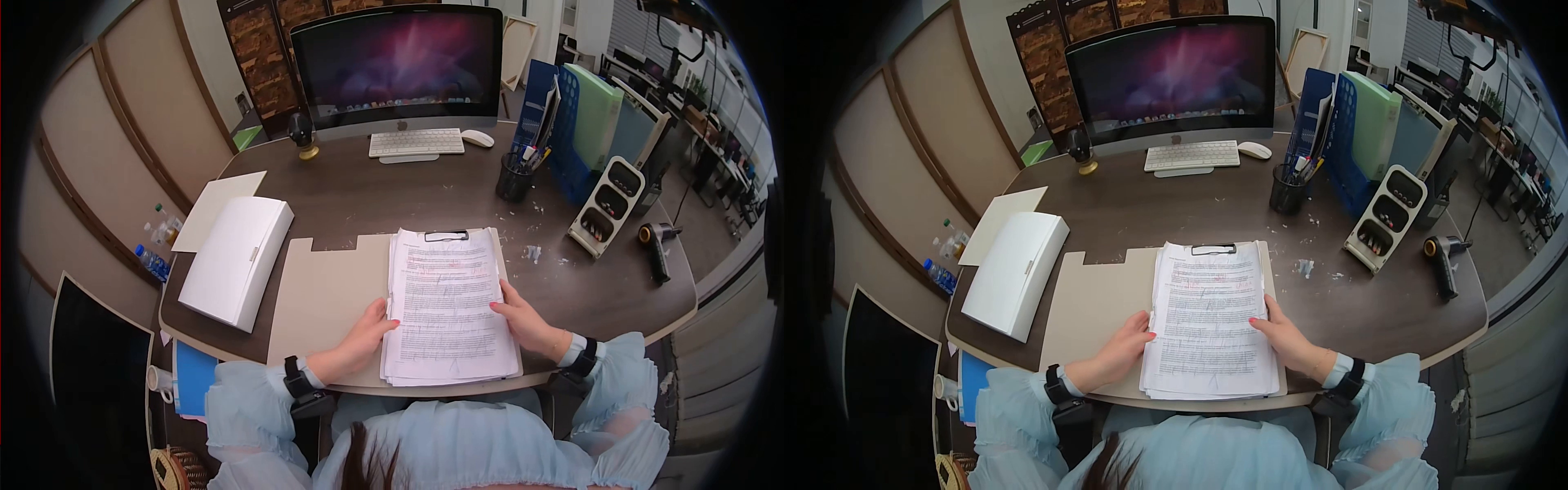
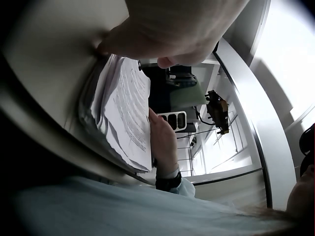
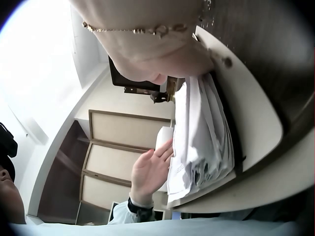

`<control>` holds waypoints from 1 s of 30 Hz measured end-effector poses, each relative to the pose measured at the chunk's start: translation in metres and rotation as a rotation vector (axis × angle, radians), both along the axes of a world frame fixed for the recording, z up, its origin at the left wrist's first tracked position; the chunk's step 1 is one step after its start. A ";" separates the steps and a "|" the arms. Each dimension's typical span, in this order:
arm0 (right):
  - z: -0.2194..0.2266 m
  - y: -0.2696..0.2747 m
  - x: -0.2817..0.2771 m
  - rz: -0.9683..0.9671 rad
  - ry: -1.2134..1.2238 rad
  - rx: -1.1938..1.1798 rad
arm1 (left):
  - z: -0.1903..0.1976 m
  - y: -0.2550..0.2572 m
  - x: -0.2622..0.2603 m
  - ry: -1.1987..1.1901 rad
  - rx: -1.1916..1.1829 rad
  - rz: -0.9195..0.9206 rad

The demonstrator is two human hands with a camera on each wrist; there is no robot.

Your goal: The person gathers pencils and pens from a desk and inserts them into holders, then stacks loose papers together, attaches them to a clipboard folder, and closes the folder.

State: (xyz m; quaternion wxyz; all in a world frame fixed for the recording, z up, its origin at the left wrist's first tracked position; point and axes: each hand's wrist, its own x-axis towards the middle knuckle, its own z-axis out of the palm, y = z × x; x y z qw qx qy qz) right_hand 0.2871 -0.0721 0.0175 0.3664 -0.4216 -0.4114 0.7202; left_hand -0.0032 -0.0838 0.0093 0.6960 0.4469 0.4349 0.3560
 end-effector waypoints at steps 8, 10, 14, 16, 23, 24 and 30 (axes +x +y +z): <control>0.004 0.003 -0.009 -0.118 -0.130 0.067 | -0.004 -0.019 0.030 0.102 0.089 0.075; 0.005 0.005 -0.004 -0.124 -0.116 0.060 | -0.005 -0.021 0.027 0.020 0.082 0.058; -0.008 0.001 0.015 -0.215 -0.176 0.047 | -0.026 -0.010 -0.033 0.438 0.301 0.185; -0.005 -0.003 0.025 -0.240 -0.148 0.051 | -0.030 -0.007 -0.078 0.585 0.362 0.384; 0.005 -0.026 0.035 -0.300 0.010 -0.091 | -0.006 -0.029 -0.170 0.416 0.037 0.625; 0.005 -0.025 0.035 -0.300 -0.003 -0.088 | 0.004 -0.031 -0.171 0.381 -0.013 0.626; 0.002 -0.021 0.047 -0.352 0.015 -0.111 | 0.016 -0.019 -0.215 -0.093 -0.172 0.312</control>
